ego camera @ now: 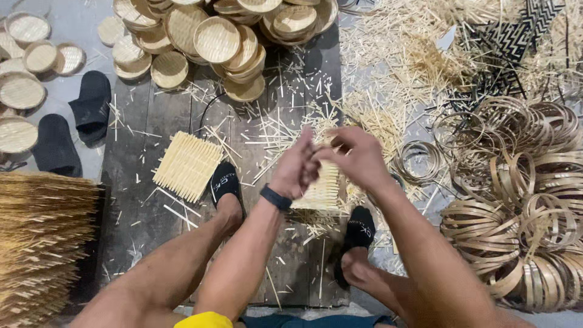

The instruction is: The person sits on the floor of a bamboo workshop and weaves thin bamboo strips into a round woven disc, using a round wooden block as a form. They cut strips to length with scissors, interlace the strips by hand, and press the woven piece against the wooden form as they work.

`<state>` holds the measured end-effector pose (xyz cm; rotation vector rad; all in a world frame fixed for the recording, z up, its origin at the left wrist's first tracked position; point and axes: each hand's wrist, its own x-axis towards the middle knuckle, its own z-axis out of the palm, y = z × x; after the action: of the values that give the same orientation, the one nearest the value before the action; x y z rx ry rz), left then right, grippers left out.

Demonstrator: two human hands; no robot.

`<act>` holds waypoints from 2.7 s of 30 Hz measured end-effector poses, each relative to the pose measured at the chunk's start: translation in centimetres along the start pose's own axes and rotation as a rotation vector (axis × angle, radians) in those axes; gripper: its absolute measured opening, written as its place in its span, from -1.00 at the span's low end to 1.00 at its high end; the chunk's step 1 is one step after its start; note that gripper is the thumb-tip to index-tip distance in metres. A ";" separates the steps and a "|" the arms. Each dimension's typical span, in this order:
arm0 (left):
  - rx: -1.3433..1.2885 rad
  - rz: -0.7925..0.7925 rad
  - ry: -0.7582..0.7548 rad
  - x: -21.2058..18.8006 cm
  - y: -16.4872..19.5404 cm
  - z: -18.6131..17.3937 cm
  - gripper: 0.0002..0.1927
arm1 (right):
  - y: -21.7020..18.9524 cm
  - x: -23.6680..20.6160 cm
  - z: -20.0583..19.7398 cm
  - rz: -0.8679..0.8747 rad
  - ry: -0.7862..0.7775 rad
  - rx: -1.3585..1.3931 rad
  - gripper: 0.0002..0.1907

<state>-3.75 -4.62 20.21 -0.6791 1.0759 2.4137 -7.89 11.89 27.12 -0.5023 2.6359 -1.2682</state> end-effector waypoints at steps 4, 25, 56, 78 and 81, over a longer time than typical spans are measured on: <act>-0.551 0.355 -0.084 1.1 0.5 -2.5 -0.64 | 3.4 -0.5 0.4 0.469 -0.035 1.148 -0.52; -0.216 -0.041 0.171 4.4 -1.3 -6.0 -0.72 | 11.6 -2.5 4.9 0.464 -0.081 1.089 -0.66; 1.046 0.296 0.722 8.8 -13.8 -17.3 -0.81 | 21.2 -5.7 15.3 0.451 0.169 -0.103 -0.79; 0.887 0.128 0.528 9.6 -13.6 -19.8 -0.80 | 27.3 -4.0 14.8 0.501 -0.054 0.092 -0.79; 0.788 0.095 0.486 9.4 -12.3 -19.5 -0.80 | 26.0 -3.3 14.1 0.610 -0.133 0.132 -0.79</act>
<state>0.58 -10.43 -3.68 -0.9363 2.1105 1.6691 -6.48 18.06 -1.95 0.2224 2.3008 -1.1393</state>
